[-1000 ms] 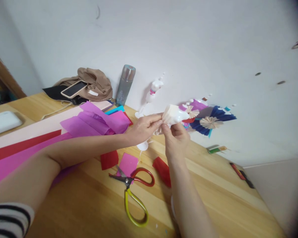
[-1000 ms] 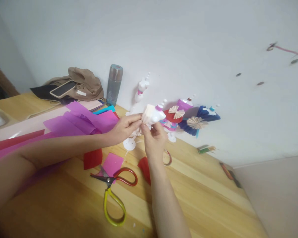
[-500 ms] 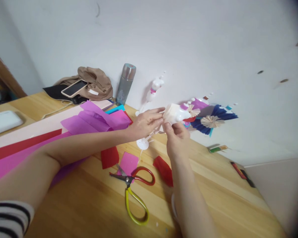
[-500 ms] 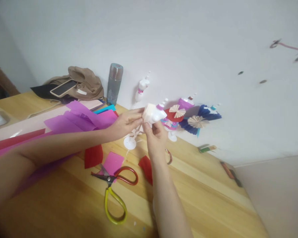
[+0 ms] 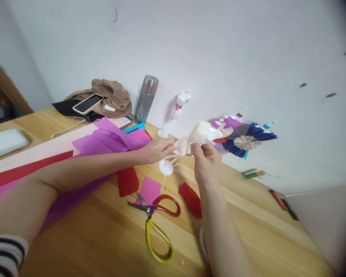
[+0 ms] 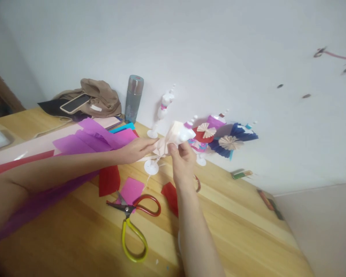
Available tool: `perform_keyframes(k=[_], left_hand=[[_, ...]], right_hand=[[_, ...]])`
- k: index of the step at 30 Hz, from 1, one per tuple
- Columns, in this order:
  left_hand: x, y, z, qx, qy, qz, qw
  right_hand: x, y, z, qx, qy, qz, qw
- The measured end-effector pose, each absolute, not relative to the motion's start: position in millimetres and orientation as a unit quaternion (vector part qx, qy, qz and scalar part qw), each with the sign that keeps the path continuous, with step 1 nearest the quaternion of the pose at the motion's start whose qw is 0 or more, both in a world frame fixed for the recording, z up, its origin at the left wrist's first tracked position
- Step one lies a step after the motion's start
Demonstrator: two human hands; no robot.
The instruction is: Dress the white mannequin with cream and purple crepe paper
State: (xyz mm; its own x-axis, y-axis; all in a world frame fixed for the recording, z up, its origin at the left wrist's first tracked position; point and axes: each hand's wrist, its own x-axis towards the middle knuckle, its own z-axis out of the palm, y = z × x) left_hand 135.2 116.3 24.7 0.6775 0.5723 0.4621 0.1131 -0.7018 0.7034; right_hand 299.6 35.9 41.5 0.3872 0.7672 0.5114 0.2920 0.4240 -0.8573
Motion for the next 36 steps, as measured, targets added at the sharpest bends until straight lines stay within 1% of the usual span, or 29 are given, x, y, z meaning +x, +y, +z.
perform_keyframes(k=[3, 8, 12, 13, 15, 18, 20, 22, 24, 26, 28, 31, 36], left_hand=[[135, 116, 23, 0.881, 0.203, 0.293, 0.311], [142, 118, 24, 0.903, 0.212, 0.271, 0.256], [139, 123, 25, 0.925, 0.233, 0.144, 0.262], [137, 124, 27, 0.923, 0.245, 0.131, 0.268], [133, 127, 33, 0.904, 0.277, 0.169, 0.279], [132, 132, 48, 0.863, 0.307, 0.275, 0.292], [135, 133, 58, 0.837, 0.285, 0.337, 0.324], [138, 130, 65, 0.809, 0.23, 0.389, 0.376], [142, 125, 70, 0.805, 0.165, 0.397, 0.41], [146, 117, 71, 0.82, 0.131, 0.375, 0.411], [151, 109, 70, 0.833, 0.143, 0.362, 0.393], [160, 101, 66, 0.827, 0.191, 0.373, 0.374], [168, 94, 61, 0.811, 0.192, 0.392, 0.39]], right_hand=[[300, 36, 40, -0.501, -0.525, 0.18, 0.664], [302, 36, 38, -0.495, -0.528, 0.181, 0.666], [302, 35, 39, -0.508, -0.53, 0.174, 0.656], [301, 35, 40, -0.508, -0.531, 0.176, 0.655], [300, 35, 41, -0.504, -0.531, 0.18, 0.657], [299, 35, 41, -0.496, -0.527, 0.187, 0.665], [299, 35, 41, -0.496, -0.525, 0.189, 0.665], [298, 36, 41, -0.496, -0.522, 0.189, 0.668], [298, 36, 41, -0.494, -0.52, 0.186, 0.672], [298, 37, 40, -0.491, -0.519, 0.182, 0.676], [298, 38, 40, -0.487, -0.52, 0.181, 0.678], [299, 39, 38, -0.486, -0.519, 0.182, 0.679], [300, 39, 37, -0.489, -0.514, 0.187, 0.679]])
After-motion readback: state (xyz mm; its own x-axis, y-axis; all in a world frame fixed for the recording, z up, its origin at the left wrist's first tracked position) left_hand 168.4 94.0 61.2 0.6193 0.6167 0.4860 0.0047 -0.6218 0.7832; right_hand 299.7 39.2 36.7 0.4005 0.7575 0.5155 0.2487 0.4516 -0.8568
